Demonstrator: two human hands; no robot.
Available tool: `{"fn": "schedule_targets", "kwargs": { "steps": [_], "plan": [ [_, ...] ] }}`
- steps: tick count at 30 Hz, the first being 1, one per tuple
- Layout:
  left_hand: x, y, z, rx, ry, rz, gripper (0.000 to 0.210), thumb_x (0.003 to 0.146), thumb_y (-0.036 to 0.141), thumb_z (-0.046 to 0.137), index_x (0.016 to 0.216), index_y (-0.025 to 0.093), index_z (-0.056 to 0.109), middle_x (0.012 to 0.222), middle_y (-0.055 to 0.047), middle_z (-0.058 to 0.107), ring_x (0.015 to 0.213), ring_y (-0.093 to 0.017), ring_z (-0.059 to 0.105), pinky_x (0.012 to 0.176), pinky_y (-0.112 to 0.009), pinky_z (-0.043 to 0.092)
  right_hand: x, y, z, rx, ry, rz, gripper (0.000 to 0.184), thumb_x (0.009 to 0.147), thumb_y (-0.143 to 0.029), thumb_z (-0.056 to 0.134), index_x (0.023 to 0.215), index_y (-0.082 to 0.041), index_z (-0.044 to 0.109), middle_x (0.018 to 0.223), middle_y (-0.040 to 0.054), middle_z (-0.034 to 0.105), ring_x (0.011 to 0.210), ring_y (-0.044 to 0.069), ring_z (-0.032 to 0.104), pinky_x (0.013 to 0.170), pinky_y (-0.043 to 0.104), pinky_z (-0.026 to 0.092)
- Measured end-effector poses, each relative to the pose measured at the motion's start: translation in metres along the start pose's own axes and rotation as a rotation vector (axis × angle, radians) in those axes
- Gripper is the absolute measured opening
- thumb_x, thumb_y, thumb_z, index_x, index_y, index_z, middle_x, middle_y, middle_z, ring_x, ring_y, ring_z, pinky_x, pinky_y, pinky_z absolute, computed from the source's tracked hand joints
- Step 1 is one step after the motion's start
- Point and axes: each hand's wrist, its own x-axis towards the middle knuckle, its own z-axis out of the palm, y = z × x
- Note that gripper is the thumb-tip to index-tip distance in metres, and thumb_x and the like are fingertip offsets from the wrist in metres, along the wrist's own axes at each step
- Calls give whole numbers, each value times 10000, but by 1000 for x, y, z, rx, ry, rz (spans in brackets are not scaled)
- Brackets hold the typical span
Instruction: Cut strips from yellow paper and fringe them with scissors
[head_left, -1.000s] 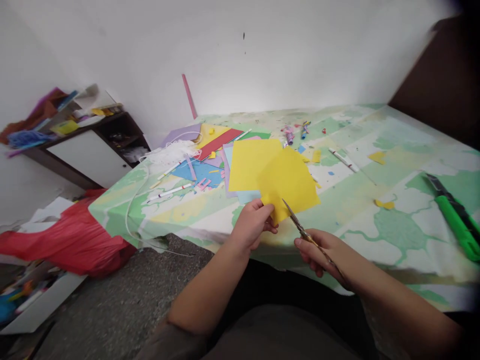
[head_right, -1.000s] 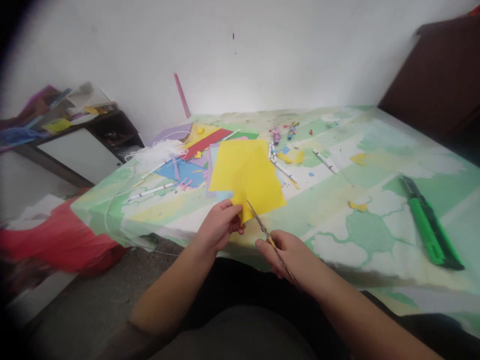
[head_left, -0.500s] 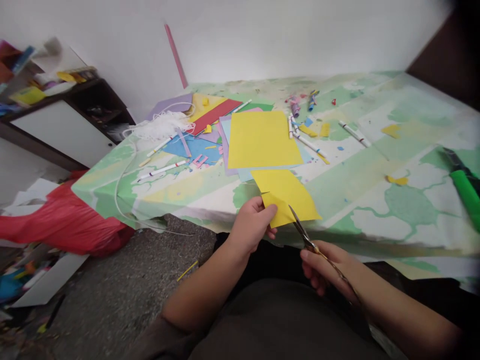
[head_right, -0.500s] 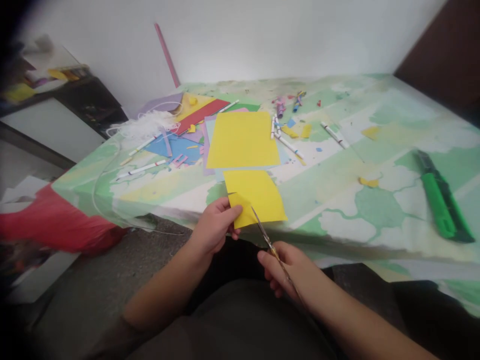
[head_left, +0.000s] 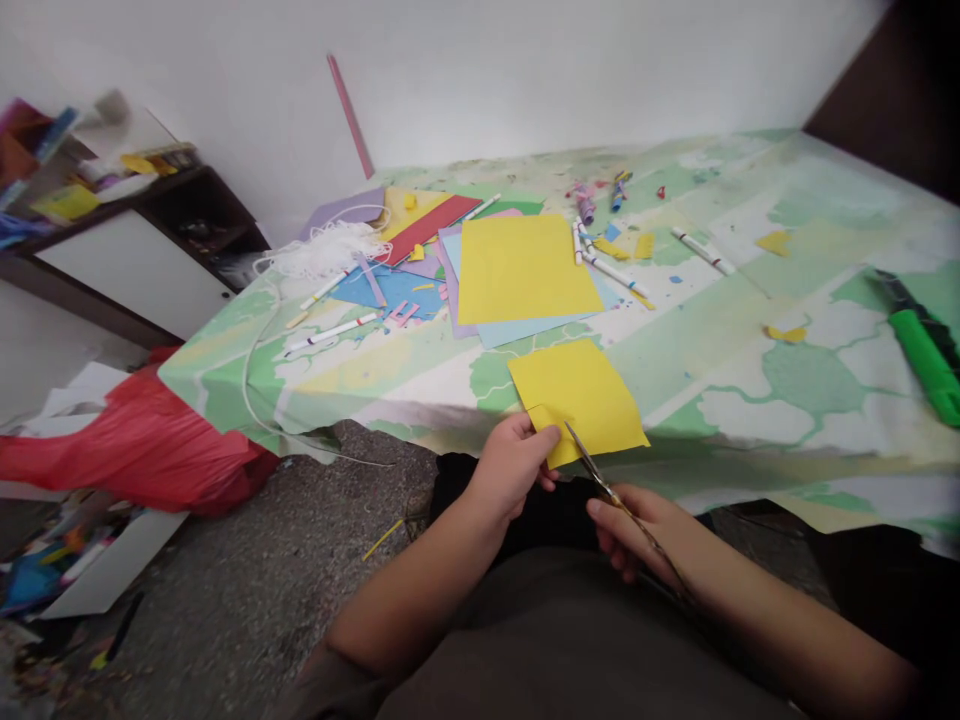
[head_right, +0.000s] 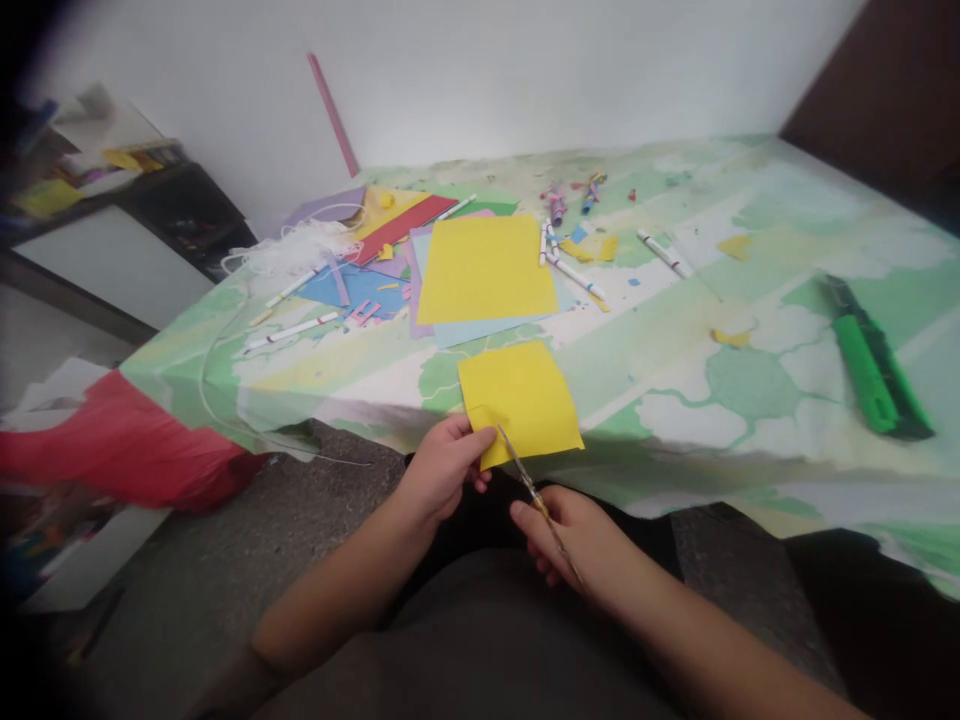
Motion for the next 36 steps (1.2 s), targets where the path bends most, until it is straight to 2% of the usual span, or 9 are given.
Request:
{"fn": "schedule_targets", "kwargs": {
  "steps": [7, 16, 23, 36],
  "plan": [
    [0, 0, 2, 24, -1, 71, 83, 693, 205, 547, 712, 124, 545, 518, 26, 545, 368, -49, 448, 326, -152, 355, -1, 4, 7, -62, 51, 32, 262, 823, -361, 406, 631, -184, 420, 466, -51, 439, 362, 63, 413, 366, 197, 343],
    [6, -2, 0, -29, 138, 128, 162, 675, 253, 583, 768, 123, 554, 630, 7, 582, 454, -70, 504, 371, -174, 407, -5, 8, 8, -34, 39, 4, 264, 819, -360, 415, 623, -184, 424, 505, -36, 451, 439, 81, 451, 432, 211, 387],
    [5, -4, 7, -14, 53, 108, 145, 672, 227, 578, 762, 115, 564, 575, 12, 578, 431, -65, 487, 371, -171, 404, -1, 0, 11, 1, 38, -2, 230, 820, -339, 417, 660, -174, 429, 529, -36, 457, 433, 73, 445, 422, 206, 379],
    [6, 1, -1, -32, 55, 87, 121, 659, 225, 588, 707, 117, 564, 550, 15, 572, 419, -62, 490, 360, -164, 402, 12, 11, 14, -60, 31, -46, 287, 804, -459, 423, 672, -205, 397, 463, -65, 416, 357, 70, 401, 362, 200, 333]
  ]
}}
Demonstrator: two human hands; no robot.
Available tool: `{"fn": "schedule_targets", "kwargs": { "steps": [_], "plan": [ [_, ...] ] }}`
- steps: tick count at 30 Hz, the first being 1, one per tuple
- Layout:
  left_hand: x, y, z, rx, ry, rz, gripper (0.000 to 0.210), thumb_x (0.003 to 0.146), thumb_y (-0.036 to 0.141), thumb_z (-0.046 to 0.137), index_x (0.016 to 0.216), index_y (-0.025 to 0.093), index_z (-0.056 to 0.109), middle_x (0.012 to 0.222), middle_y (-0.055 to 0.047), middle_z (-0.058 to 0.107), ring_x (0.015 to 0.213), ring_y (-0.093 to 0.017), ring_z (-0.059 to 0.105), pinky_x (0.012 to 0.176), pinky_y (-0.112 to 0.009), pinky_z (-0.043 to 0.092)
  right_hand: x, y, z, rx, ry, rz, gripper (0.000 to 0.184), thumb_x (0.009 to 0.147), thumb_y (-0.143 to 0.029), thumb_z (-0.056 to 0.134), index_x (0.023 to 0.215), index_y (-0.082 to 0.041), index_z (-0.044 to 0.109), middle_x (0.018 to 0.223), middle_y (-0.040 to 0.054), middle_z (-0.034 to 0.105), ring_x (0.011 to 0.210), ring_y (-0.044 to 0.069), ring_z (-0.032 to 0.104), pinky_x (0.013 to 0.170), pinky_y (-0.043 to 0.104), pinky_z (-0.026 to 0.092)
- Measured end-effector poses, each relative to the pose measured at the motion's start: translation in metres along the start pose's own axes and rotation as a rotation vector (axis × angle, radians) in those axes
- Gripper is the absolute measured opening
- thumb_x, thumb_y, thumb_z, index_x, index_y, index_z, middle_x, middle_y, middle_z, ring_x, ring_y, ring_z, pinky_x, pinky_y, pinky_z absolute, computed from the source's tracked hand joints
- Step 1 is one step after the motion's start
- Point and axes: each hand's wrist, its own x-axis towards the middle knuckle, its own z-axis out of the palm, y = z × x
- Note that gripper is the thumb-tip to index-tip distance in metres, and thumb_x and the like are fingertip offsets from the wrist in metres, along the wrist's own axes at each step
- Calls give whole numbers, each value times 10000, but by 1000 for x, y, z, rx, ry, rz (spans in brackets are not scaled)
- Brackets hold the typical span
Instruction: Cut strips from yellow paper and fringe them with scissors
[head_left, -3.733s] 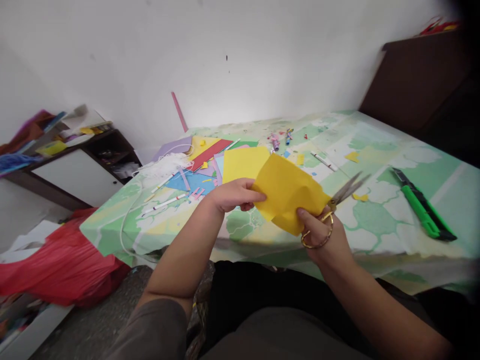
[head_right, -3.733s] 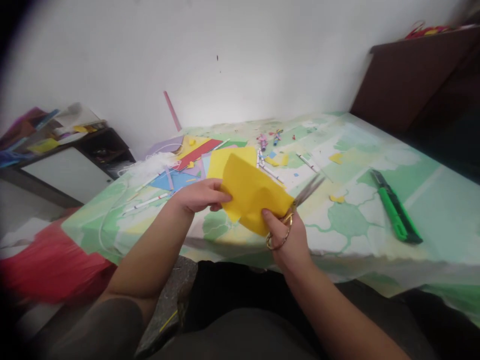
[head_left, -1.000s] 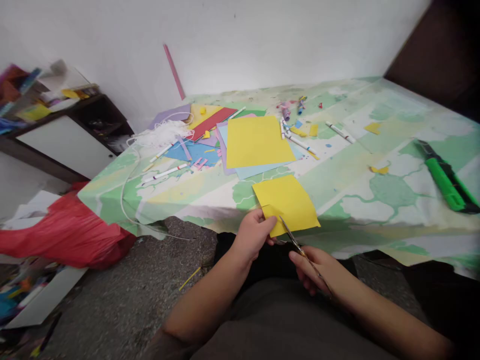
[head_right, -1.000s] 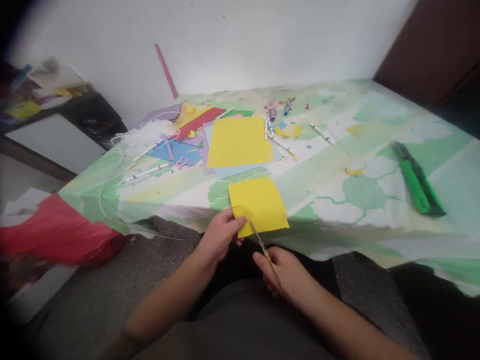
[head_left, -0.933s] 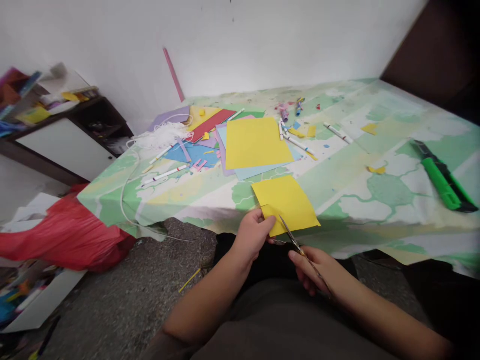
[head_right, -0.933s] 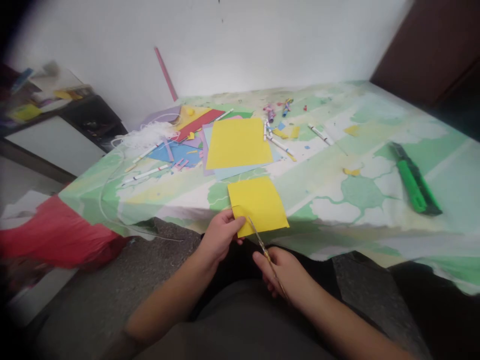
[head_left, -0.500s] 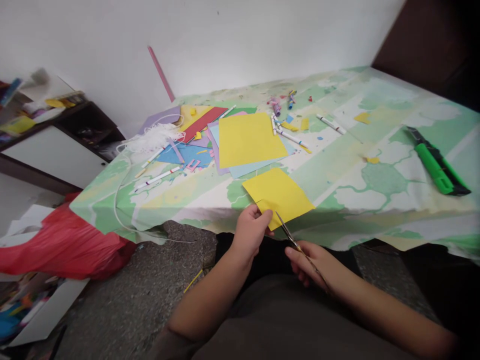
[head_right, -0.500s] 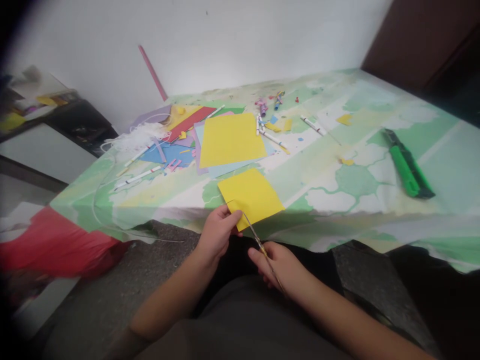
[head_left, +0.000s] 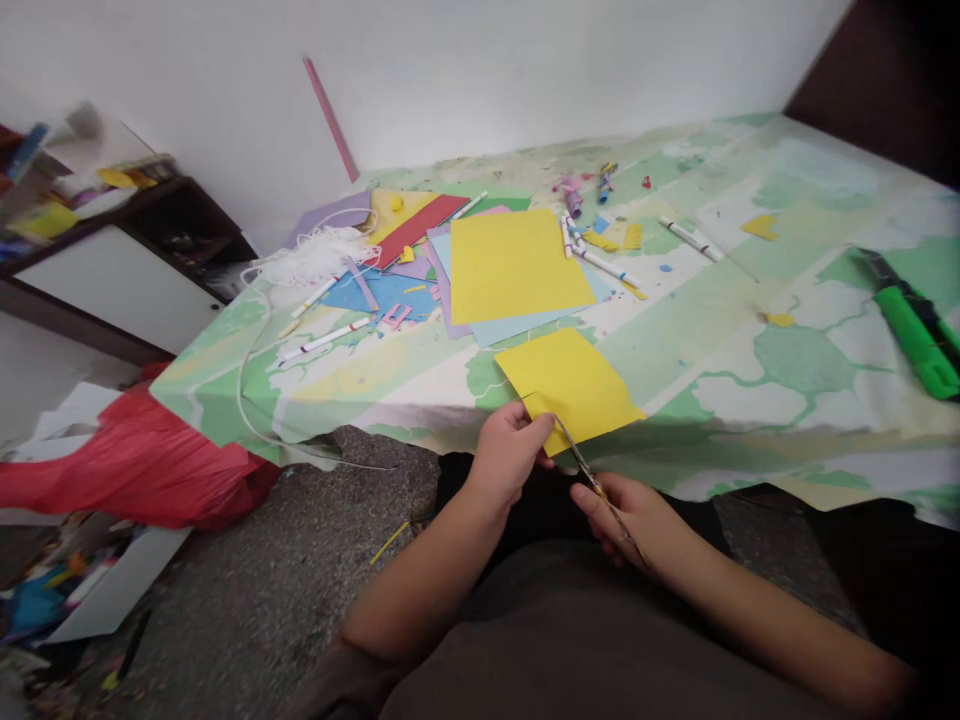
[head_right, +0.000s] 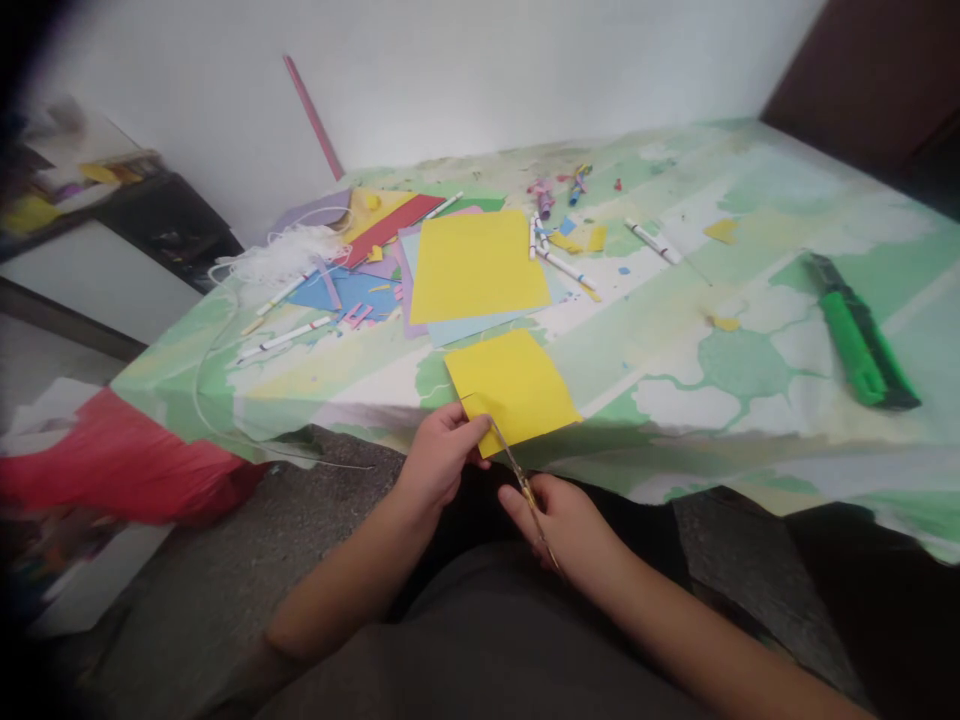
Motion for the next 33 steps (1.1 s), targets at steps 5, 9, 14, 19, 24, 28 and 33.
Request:
{"fn": "schedule_targets", "kwargs": {
  "steps": [5, 9, 14, 19, 24, 28, 33],
  "plan": [
    [0, 4, -4, -20, -12, -29, 112, 685, 234, 557, 660, 125, 567, 505, 28, 547, 390, -54, 469, 357, -163, 402, 2, 1, 3, 10, -1, -29, 328, 798, -501, 411, 652, -209, 384, 440, -68, 408, 346, 71, 393, 352, 200, 322],
    [-1, 5, -8, -15, -9, -41, 118, 698, 229, 542, 644, 128, 569, 506, 25, 551, 388, -56, 475, 356, -165, 405, 1, 1, 5, 20, -20, -34, 320, 803, -480, 416, 638, -207, 378, 423, -75, 400, 336, 62, 382, 343, 188, 305],
    [-1, 3, -10, -16, 1, -43, 111, 686, 228, 561, 662, 121, 579, 532, 17, 559, 406, -59, 477, 367, -175, 418, 0, -1, 7, 57, -28, 5, 257, 790, -418, 458, 664, -205, 389, 420, -83, 400, 327, 59, 385, 328, 178, 291],
    [0, 2, -12, -23, 9, -54, 112, 680, 231, 573, 647, 124, 577, 530, 12, 569, 415, -71, 496, 377, -187, 429, 2, -1, 7, 102, -49, 33, 222, 773, -386, 485, 685, -204, 391, 420, -92, 393, 324, 53, 371, 317, 169, 285],
    [2, 3, -14, -11, -25, -43, 111, 670, 228, 588, 630, 125, 578, 513, 13, 564, 405, -70, 489, 374, -189, 430, 3, -3, 6, 89, -38, 83, 239, 758, -397, 502, 667, -208, 387, 409, -91, 388, 320, 58, 372, 316, 175, 291],
    [3, 3, -15, 4, -33, -34, 106, 672, 218, 583, 631, 120, 583, 521, 13, 567, 401, -64, 489, 378, -183, 430, 4, -1, 5, 55, -25, 5, 341, 776, -494, 444, 608, -207, 368, 410, -80, 364, 319, 51, 330, 324, 186, 252],
    [2, 2, -15, 70, -87, -23, 134, 680, 230, 580, 608, 118, 567, 491, 20, 543, 363, -56, 470, 362, -174, 407, 7, 1, 3, 16, -9, -115, 420, 772, -587, 382, 596, -207, 360, 453, -64, 360, 349, 56, 326, 340, 202, 239]
  ]
}}
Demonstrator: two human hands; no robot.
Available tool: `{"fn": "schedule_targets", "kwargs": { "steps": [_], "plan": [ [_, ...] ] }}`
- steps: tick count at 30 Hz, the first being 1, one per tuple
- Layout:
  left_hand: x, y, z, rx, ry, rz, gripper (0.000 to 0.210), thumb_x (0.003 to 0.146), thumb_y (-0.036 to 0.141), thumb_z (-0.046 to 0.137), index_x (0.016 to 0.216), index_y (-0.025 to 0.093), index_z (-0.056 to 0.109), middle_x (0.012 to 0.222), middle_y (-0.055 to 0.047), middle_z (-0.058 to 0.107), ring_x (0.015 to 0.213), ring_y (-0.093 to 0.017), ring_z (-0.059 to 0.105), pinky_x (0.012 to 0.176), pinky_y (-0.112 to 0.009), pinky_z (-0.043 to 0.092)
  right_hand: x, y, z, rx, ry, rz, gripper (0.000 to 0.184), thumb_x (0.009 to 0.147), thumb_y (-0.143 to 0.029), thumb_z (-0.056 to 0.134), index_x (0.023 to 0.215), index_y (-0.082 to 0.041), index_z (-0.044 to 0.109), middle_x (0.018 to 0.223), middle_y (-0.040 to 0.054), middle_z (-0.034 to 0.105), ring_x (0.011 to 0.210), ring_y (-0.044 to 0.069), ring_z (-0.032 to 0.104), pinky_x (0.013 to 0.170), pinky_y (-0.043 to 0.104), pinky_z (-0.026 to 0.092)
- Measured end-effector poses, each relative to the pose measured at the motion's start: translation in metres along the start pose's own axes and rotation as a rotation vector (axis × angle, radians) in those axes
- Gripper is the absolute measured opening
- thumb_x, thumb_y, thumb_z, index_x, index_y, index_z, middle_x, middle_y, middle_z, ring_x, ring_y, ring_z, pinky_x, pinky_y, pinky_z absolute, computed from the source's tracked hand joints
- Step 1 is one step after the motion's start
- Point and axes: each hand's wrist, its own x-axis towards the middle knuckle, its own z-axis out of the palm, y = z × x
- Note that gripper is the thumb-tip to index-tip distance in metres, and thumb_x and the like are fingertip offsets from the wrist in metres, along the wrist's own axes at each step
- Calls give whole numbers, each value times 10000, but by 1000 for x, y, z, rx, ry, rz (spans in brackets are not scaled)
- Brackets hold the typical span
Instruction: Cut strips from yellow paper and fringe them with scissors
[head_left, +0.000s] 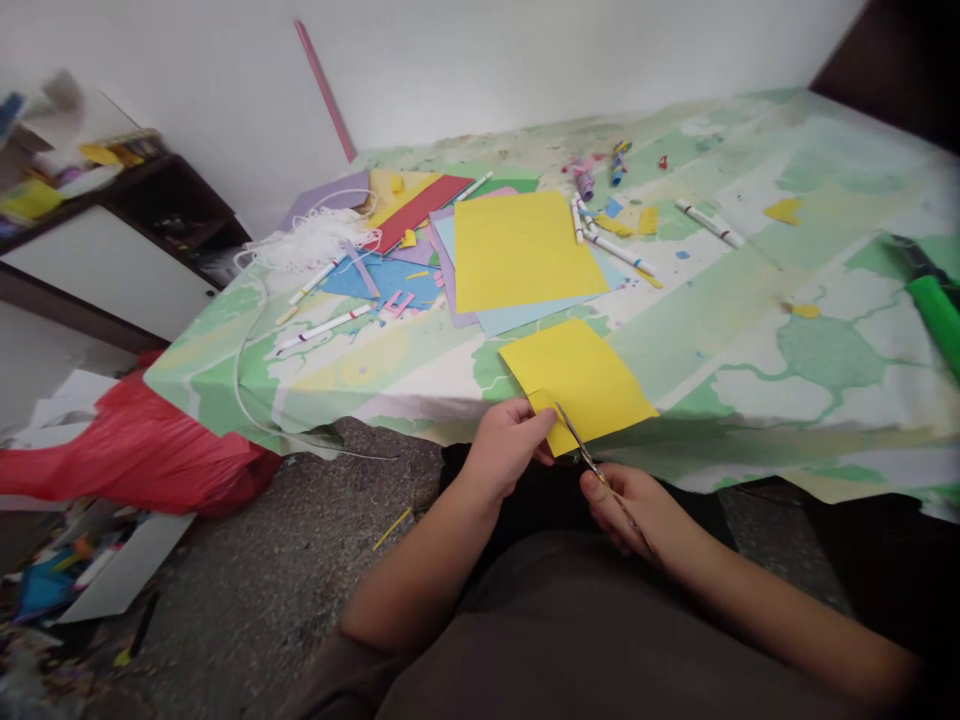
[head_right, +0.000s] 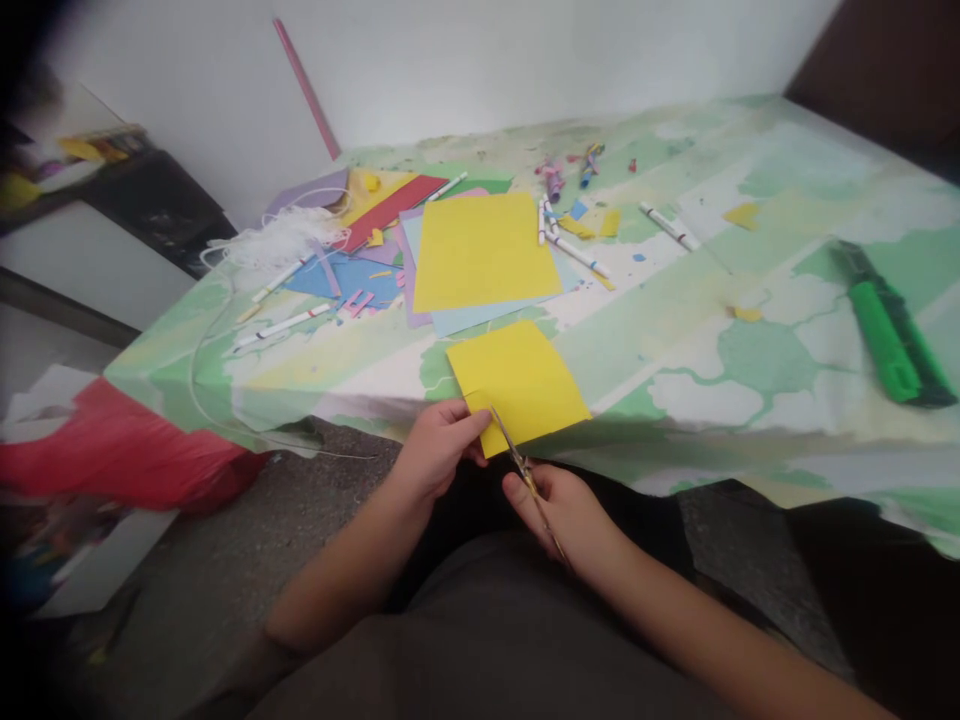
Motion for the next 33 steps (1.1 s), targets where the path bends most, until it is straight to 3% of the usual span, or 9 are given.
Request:
{"fn": "schedule_targets", "kwargs": {
  "steps": [9, 14, 25, 33],
  "plan": [
    [-3, -3, -1, 13, -84, -60, 166, 678, 251, 594, 573, 131, 548, 436, 19, 520, 353, -56, 455, 348, -163, 369, -1, -16, 3, 28, 15, 107, 443, 696, -645, 392, 609, -211, 391, 446, -59, 393, 347, 76, 378, 343, 220, 322],
    [-3, -6, 1, -18, -71, -72, 176, 670, 267, 600, 569, 133, 549, 446, 19, 519, 363, -49, 449, 352, -156, 356, -1, -18, 4, 38, 19, 99, 444, 678, -649, 390, 585, -216, 383, 413, -62, 390, 321, 73, 365, 329, 219, 316],
    [-1, -2, 4, 18, -73, -75, 169, 683, 240, 562, 551, 141, 526, 426, 33, 489, 355, -51, 428, 352, -166, 339, 4, -12, 3, 119, 2, 162, 330, 683, -517, 497, 608, -219, 378, 413, -80, 389, 319, 67, 363, 323, 198, 301],
    [-1, -1, 3, -77, -55, -14, 126, 672, 255, 576, 639, 133, 565, 488, 28, 531, 377, -58, 460, 374, -179, 366, 2, -10, -9, 84, 66, 15, 534, 623, -743, 396, 567, -212, 383, 454, -42, 396, 369, 81, 382, 354, 224, 321]
  ]
}}
